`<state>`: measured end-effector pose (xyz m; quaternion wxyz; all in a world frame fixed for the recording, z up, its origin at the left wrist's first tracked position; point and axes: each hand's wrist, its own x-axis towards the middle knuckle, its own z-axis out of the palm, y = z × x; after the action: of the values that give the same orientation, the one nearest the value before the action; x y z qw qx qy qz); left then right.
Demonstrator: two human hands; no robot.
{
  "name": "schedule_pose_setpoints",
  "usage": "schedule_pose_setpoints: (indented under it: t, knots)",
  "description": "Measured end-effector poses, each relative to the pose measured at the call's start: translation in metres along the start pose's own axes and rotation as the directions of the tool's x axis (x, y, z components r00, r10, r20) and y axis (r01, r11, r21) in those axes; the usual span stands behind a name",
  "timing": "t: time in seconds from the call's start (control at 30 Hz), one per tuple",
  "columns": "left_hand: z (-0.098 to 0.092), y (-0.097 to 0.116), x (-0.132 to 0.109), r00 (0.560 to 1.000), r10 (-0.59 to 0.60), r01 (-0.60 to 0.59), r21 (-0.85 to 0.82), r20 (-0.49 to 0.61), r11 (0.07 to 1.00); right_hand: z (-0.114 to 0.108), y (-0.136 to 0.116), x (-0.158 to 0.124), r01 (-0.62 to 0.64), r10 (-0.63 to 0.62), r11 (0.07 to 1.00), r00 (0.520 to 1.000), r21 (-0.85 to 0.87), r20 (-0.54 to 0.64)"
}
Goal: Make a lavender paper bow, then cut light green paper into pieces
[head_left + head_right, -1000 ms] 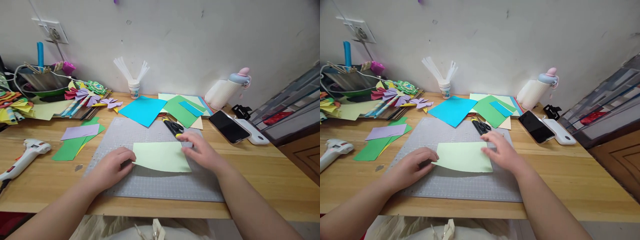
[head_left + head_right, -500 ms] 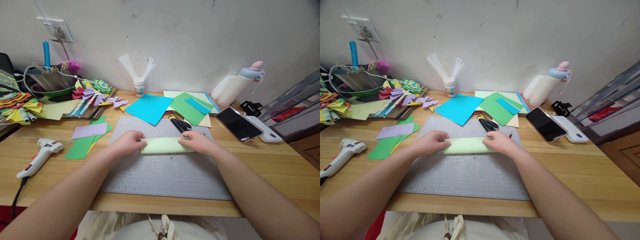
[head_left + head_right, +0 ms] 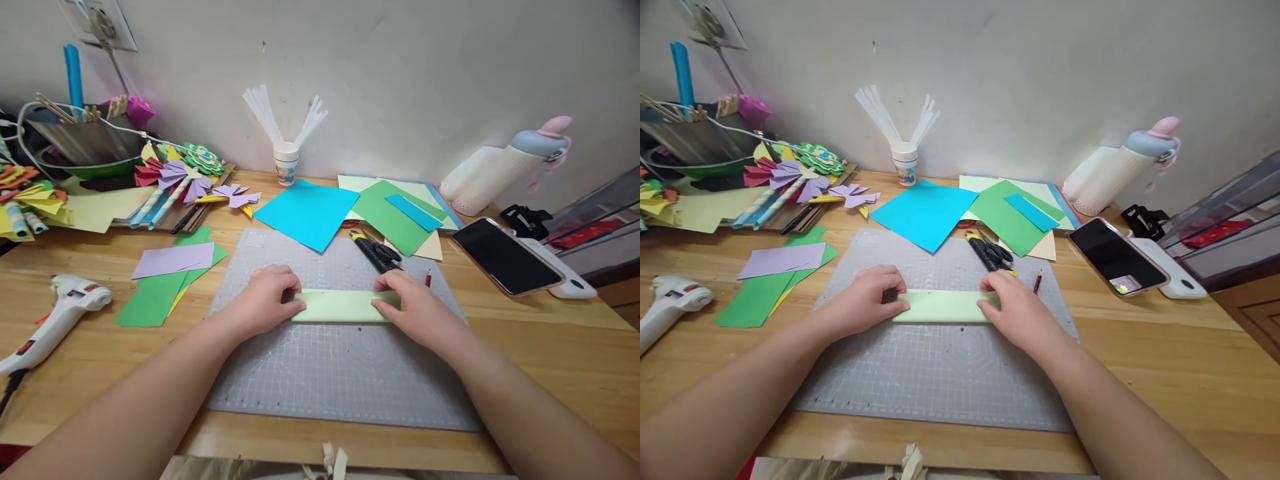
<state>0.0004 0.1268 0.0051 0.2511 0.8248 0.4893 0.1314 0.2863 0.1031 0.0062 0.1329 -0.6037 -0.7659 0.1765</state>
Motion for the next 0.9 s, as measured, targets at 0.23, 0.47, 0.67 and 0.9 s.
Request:
schedule_pose_setpoints:
  t: [0.23, 0.47, 0.67, 0.9]
  knots:
    - [0.000, -0.003, 0.000, 1.000, 0.027, -0.027, 0.016, -0.008, 1.000, 0.017, -0.065, -0.022, 0.600, -0.610, 0.783, 0.792, -0.163, -0.015]
    - [0.004, -0.006, 0.000, 0.999, 0.032, -0.032, 0.004, -0.026, 0.999, 0.045, -0.083, -0.025, 0.619, -0.616, 0.774, 0.785, -0.133, 0.063]
    - [0.002, -0.005, 0.000, 0.999, -0.014, 0.010, -0.078, -0.050, 0.997, 0.046, -0.078, -0.021, 0.606, -0.596, 0.785, 0.795, -0.131, 0.112]
    - [0.002, -0.007, 0.004, 0.998, -0.041, 0.033, -0.138, -0.054, 0.990, 0.046, -0.079, -0.023, 0.596, -0.581, 0.792, 0.802, -0.133, 0.140]
